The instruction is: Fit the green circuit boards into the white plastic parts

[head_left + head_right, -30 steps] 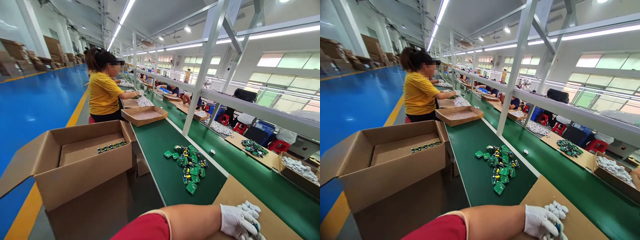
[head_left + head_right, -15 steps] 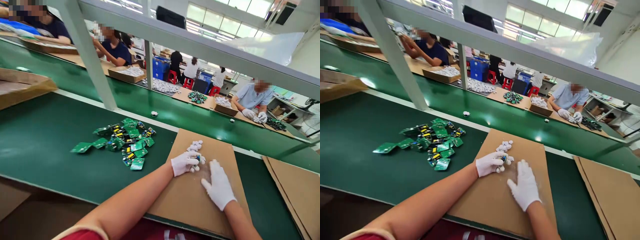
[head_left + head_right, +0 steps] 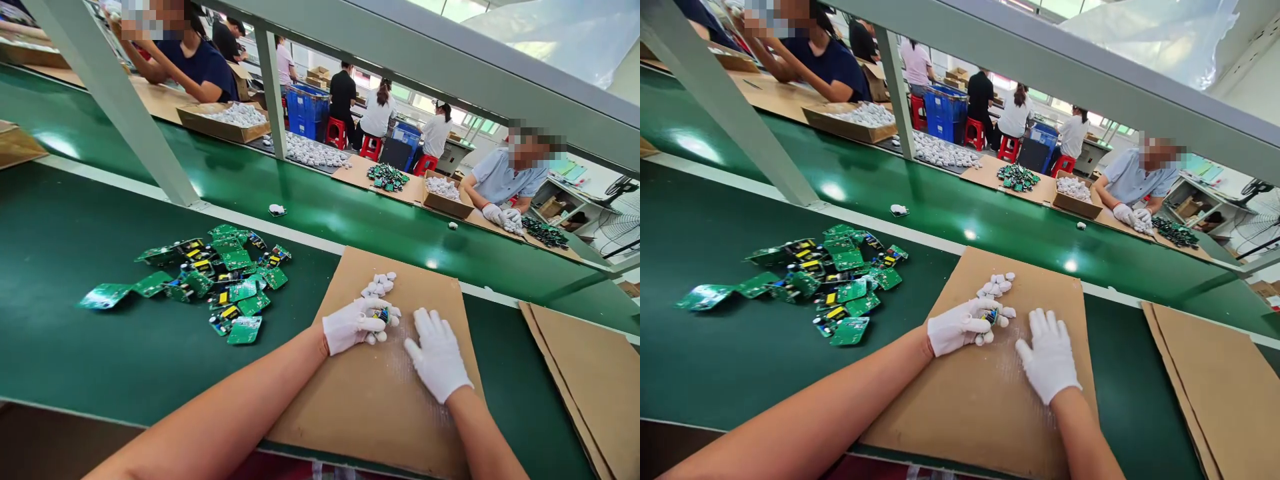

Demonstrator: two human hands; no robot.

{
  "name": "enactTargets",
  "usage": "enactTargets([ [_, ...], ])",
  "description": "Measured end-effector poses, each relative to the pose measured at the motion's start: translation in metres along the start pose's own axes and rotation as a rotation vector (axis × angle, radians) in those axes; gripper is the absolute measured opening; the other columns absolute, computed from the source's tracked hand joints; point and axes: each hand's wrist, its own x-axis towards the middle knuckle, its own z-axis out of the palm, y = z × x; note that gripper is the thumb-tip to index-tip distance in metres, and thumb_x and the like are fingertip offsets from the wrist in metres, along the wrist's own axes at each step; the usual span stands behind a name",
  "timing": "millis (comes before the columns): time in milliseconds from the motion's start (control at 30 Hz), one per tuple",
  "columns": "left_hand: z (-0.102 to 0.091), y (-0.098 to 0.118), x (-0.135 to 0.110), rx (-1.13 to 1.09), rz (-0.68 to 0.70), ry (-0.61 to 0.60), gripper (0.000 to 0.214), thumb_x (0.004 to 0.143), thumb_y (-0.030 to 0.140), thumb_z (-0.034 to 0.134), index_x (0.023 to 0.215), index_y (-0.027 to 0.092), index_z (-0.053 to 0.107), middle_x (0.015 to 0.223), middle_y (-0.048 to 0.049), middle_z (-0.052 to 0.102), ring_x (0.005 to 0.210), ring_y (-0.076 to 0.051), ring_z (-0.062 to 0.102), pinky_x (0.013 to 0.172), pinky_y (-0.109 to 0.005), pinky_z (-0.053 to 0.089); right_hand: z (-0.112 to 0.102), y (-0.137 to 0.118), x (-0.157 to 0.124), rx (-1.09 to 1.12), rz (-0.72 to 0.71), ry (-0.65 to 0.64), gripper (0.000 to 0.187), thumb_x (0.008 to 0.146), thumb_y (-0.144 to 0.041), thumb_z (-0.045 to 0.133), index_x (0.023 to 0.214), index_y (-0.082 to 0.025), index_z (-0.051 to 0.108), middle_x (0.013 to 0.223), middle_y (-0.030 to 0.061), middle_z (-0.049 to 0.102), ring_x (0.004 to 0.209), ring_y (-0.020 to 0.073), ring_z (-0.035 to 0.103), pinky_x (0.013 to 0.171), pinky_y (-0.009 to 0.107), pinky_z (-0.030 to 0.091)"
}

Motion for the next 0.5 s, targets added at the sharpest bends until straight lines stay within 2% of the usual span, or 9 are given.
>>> enactTargets([
  [100, 0.006, 0.004, -0.001, 0.017, 0.012, 0.04, 0.036, 0.06, 0.018, 0.067, 0.093, 0.019, 0.053, 0.102, -0.0056, 0.055, 0.057, -0.003, 0.051, 0.045, -0.017, 0.029, 0.001, 0.026, 0.013, 0.032, 0.101, 0.077, 0.039, 0.086, -0.03, 0.044, 0.119, -0.019, 0.059, 0.136, 0.0111, 0.046, 0.128, 0.0346, 0.033, 0.1, 0.051, 0.028],
  [200, 0.008, 0.004, 0.0, -0.01, 0.035, 0.043, 0.034, 0.062, 0.025, 0.068, 0.09, 0.018, 0.05, 0.1, -0.0057, 0.055, 0.051, -0.001, 0.046, 0.043, -0.017, 0.027, -0.009, 0.037, 0.021, 0.204, 0.114, 0.197, 0.032, 0.085, -0.027, 0.045, 0.108, -0.019, 0.066, 0.119, 0.0129, 0.059, 0.115, 0.0289, 0.049, 0.095, 0.044, 0.037],
  [267, 0.006, 0.001, 0.002, -0.011, 0.046, 0.041, 0.039, 0.061, 0.026, 0.069, 0.093, 0.019, 0.049, 0.098, -0.0058, 0.056, 0.049, -0.001, 0.046, 0.043, -0.017, 0.025, -0.025, 0.031, 0.022, 0.391, 0.157, 0.259, 0.031, 0.086, -0.029, 0.045, 0.107, -0.018, 0.066, 0.106, 0.0117, 0.064, 0.099, 0.0241, 0.057, 0.088, 0.039, 0.043],
  [333, 0.003, -0.005, 0.005, 0.018, 0.071, 0.07, 0.046, 0.059, 0.024, 0.072, 0.098, 0.019, 0.048, 0.1, -0.0071, 0.057, 0.052, -0.004, 0.049, 0.043, -0.018, 0.026, -0.043, 0.017, 0.022, 0.705, 0.235, 0.276, 0.037, 0.084, -0.037, 0.05, 0.114, -0.018, 0.06, 0.093, 0.0084, 0.066, 0.077, 0.0189, 0.061, 0.072, 0.034, 0.049],
  [400, 0.001, -0.011, 0.006, 0.046, 0.111, 0.122, 0.056, 0.055, 0.019, 0.074, 0.103, 0.019, 0.046, 0.104, -0.0094, 0.057, 0.063, -0.008, 0.055, 0.047, -0.018, 0.031, -0.057, -0.002, 0.021, 1.1, 0.337, 0.256, 0.046, 0.08, -0.046, 0.055, 0.115, -0.017, 0.055, 0.075, 0.0036, 0.066, 0.05, 0.0126, 0.054, 0.051, 0.028, 0.046],
  [467, 0.001, -0.013, 0.006, 0.064, 0.157, 0.163, 0.064, 0.052, 0.014, 0.075, 0.108, 0.018, 0.045, 0.107, -0.0108, 0.057, 0.077, -0.013, 0.058, 0.055, -0.021, 0.037, -0.061, -0.018, 0.021, 1.355, 0.387, 0.268, 0.041, 0.08, -0.05, 0.054, 0.1, -0.015, 0.059, 0.066, 0.0022, 0.065, 0.04, 0.0089, 0.046, 0.04, 0.024, 0.039],
  [500, 0.002, -0.012, 0.006, 0.088, 0.166, 0.181, 0.066, 0.052, 0.014, 0.074, 0.11, 0.018, 0.044, 0.107, -0.011, 0.057, 0.081, -0.014, 0.057, 0.058, -0.022, 0.039, -0.059, -0.025, 0.021, 1.427, 0.388, 0.287, 0.037, 0.08, -0.05, 0.054, 0.091, -0.015, 0.06, 0.065, 0.0026, 0.065, 0.04, 0.0087, 0.047, 0.039, 0.023, 0.039],
])
